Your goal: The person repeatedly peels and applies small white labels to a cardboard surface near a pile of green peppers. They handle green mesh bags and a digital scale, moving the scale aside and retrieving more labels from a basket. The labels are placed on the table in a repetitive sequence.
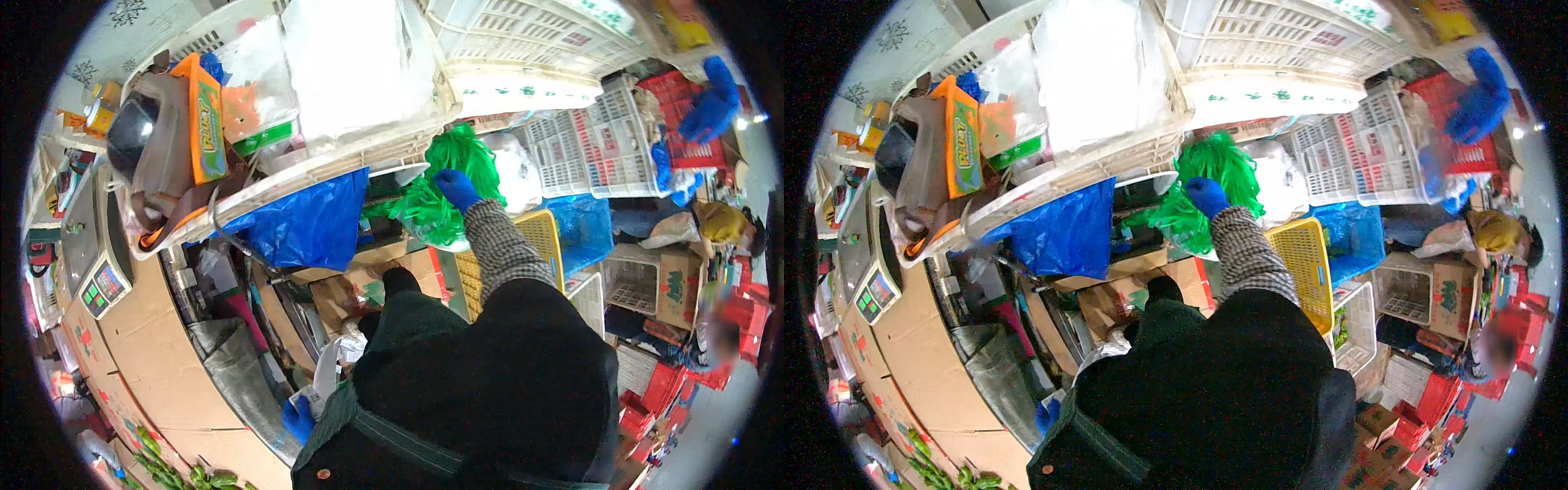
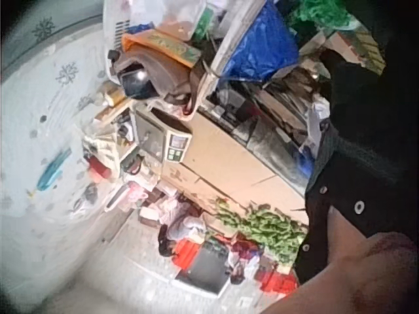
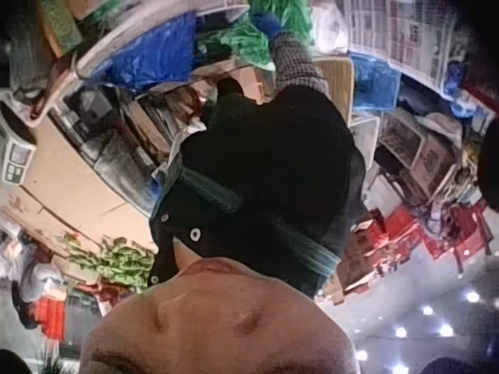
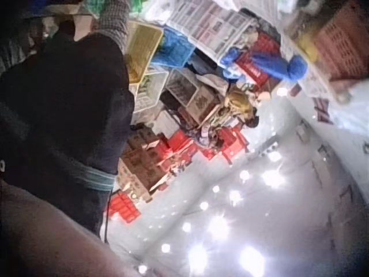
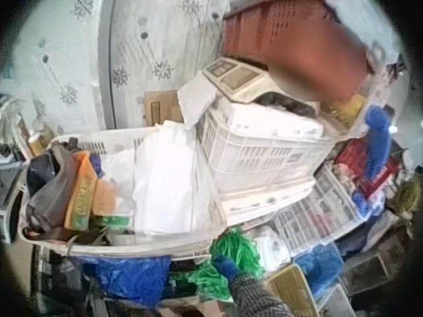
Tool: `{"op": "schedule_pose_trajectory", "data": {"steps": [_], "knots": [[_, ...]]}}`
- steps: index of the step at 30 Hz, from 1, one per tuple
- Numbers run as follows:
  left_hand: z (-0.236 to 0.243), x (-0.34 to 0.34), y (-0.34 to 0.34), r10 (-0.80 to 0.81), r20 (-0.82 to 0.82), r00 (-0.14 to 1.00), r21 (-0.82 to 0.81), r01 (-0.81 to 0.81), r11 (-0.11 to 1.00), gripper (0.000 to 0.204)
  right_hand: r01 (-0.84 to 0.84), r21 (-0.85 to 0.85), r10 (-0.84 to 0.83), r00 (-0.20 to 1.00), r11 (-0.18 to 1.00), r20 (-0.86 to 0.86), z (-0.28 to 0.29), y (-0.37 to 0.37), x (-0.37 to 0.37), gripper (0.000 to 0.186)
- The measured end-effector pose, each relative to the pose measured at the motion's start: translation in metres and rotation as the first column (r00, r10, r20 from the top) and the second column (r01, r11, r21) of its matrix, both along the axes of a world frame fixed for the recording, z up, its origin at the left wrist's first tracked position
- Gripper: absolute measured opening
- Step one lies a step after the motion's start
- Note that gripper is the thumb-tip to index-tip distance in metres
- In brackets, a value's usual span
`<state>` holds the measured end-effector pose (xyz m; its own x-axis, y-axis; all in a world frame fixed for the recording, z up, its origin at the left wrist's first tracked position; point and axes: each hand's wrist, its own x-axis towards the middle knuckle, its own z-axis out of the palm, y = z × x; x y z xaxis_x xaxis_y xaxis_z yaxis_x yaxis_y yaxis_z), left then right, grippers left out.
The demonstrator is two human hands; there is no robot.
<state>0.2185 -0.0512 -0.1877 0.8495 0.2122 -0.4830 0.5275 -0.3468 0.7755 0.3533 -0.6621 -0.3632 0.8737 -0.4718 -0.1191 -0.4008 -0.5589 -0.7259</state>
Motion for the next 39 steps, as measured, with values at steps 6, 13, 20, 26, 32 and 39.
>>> {"op": "schedule_pose_trajectory", "data": {"steps": [6,13,20,26,32,39], "knots": [[-0.058,-0.072,0.013,0.178,-0.116,0.977,-0.143,-0.194,0.97,0.027,-0.104,-0.184,-0.005,0.859,0.977,-0.512,-0.007,-0.012,0.027,0.031],[-0.015,-0.011,-0.08,-0.039,-0.168,0.985,0.155,0.066,0.986,0.016,0.042,-0.199,-0.125,0.895,0.979,-0.428,-0.02,-0.079,-0.009,0.038],[-0.002,0.012,-0.115,0.006,-0.237,0.971,0.058,0.008,0.998,0.017,0.026,-0.334,-0.058,0.994,0.942,-0.088,-0.073,-0.08,0.057,0.026],[-0.019,-0.005,-0.101,-0.046,-0.281,0.959,0.165,0.095,0.982,0.017,-0.556,-0.591,0.421,0.831,0.585,-0.364,-0.045,-0.093,0.095,0.029],[-0.027,-0.008,-0.111,0.037,-0.274,0.961,0.009,-0.036,0.999,0.017,-0.401,-0.055,0.335,0.825,0.914,-0.454,-0.014,-0.096,0.091,0.041],[-0.02,0.008,-0.109,-0.09,-0.167,0.982,0.088,0.105,0.991,0.021,-0.709,-0.581,0.614,0.678,0.4,-0.404,0.094,-0.126,0.021,0.033]]}}
